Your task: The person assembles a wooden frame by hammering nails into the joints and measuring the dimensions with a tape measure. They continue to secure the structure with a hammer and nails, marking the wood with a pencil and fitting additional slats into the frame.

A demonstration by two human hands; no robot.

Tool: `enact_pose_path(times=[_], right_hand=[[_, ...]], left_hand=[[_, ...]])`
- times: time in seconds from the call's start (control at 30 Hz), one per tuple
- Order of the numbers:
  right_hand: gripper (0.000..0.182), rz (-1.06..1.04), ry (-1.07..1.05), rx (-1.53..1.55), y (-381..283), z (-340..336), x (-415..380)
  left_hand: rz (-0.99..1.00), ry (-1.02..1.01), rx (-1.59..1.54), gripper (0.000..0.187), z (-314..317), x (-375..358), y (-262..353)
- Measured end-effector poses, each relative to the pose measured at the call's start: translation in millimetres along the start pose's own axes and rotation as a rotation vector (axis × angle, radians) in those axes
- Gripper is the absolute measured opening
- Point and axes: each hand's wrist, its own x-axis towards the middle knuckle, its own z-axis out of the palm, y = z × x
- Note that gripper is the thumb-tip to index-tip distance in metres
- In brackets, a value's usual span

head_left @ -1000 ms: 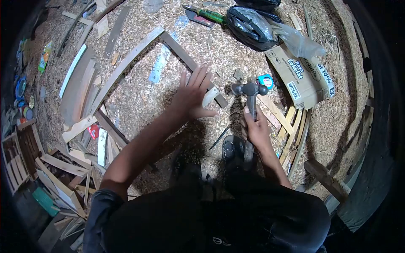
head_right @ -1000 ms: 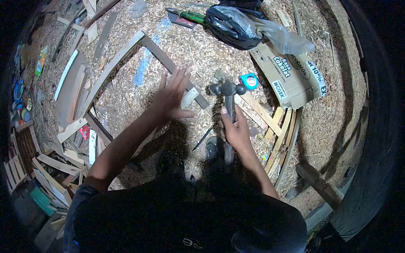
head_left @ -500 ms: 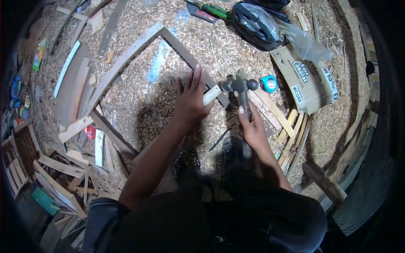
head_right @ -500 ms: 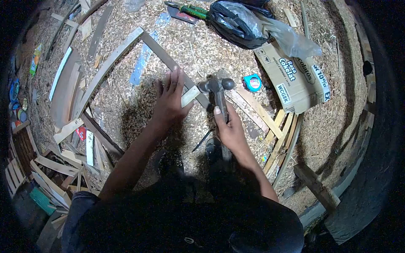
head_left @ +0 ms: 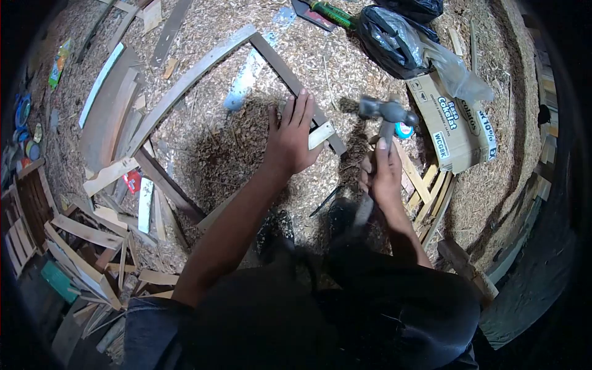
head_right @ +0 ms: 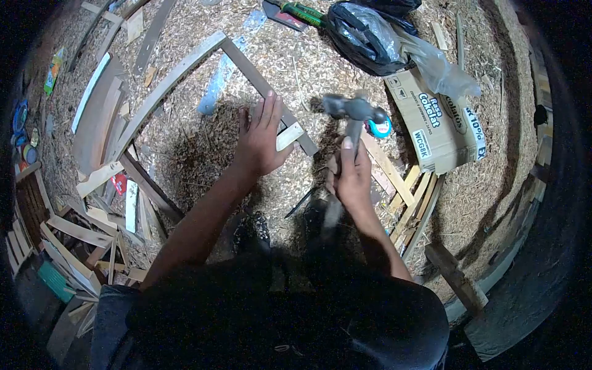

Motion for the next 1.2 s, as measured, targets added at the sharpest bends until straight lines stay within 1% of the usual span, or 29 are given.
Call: enact_pose_path(times=[0.07,0.1,0.13,0.2,0.3,0.4,0.43,0.53,0.57,0.67,0.7,0.73,0.8,0.9,0.93,0.97,1.07,1.1,1.13,1.17,1.2], right_hand=[[0.034,-0.059,-0.009,-0.061,5.7,8.8,-4.3],[0.036,0.098,-0.122,-0.261,1.6,6.9,-8.5],[0.035,-0.004,-0.090,-0.278,2.0,7.7,-9.7],[0.036,0.103,-0.066,-0.109,-7.4,5.0,-10.3],[0.034,-0.074,0.080,0.039,5.0,11.6,-8.8],[0.029,-0.077,-0.080,-0.405,13.9,-1.4,-2.2],[0.027,-0.126,-0.043,-0.404,9.3,-2.6,-3.4],[0.024,-0.170,0.186,-0.093,7.1,3.9,-10.9],[0.022,-0.176,0.196,-0.015,12.5,1.5,-13.1],[0.021,-0.514,0.207,-0.443,42.3,-7.4,-14.0],[0.023,-0.494,0.193,-0.610,36.5,-4.7,-22.4],[0.024,-0.467,0.142,-0.700,36.5,-5.5,-25.0],[0.024,-0.522,0.093,-0.733,35.1,2.6,-27.1],[0.019,-0.572,0.161,-0.674,12.6,14.0,-38.8],[0.017,-0.691,0.208,-0.643,1.1,18.2,-43.8],[0.016,-0.769,0.155,-0.556,5.6,13.7,-42.8],[0.021,-0.839,0.192,-0.873,39.8,-10.1,-24.4],[0.025,-0.620,0.123,-0.885,35.3,-0.1,-18.4],[0.030,-0.412,0.056,-0.886,29.3,6.4,-9.9],[0.029,-0.400,0.005,-0.880,23.0,4.6,-7.7],[0.028,-0.455,0.025,-0.847,13.5,8.5,1.1]], left_hand=[[0.007,0.012,-0.028,0.097,1.1,-2.8,-1.7],[0.015,0.027,-0.042,0.098,0.5,-0.1,-2.0],[0.015,0.022,-0.051,0.099,-0.2,2.2,-1.1],[-0.002,0.006,-0.070,0.100,1.1,1.5,-0.8],[-0.006,-0.004,-0.019,0.102,1.4,-0.4,-1.5],[-0.003,-0.005,-0.032,0.102,-0.7,2.6,0.6],[-0.007,-0.004,-0.041,0.102,0.5,2.0,-0.3],[-0.009,-0.033,-0.005,0.105,2.6,1.7,-2.2],[-0.027,-0.058,-0.019,0.108,1.2,0.9,-1.3],[-0.059,-0.110,-0.044,0.116,-5.1,4.0,2.4],[-0.064,-0.126,-0.039,0.119,-7.4,4.4,3.0],[-0.069,-0.146,-0.036,0.121,-9.6,3.2,4.0],[-0.086,-0.177,-0.033,0.123,-12.8,4.0,5.2],[-0.105,-0.204,-0.023,0.124,-14.8,4.8,5.9],[-0.110,-0.212,-0.023,0.124,-12.9,4.4,6.0],[-0.103,-0.203,0.012,0.123,-10.0,4.2,5.5],[-0.111,-0.200,-0.033,0.123,-9.7,4.9,5.5],[-0.120,-0.248,-0.042,0.123,-16.5,6.0,7.0],[-0.113,-0.236,-0.052,0.124,-15.7,5.0,7.1],[-0.097,-0.232,-0.062,0.125,-10.3,-0.4,8.0],[-0.093,-0.205,-0.062,0.125,-14.4,6.0,4.2]])
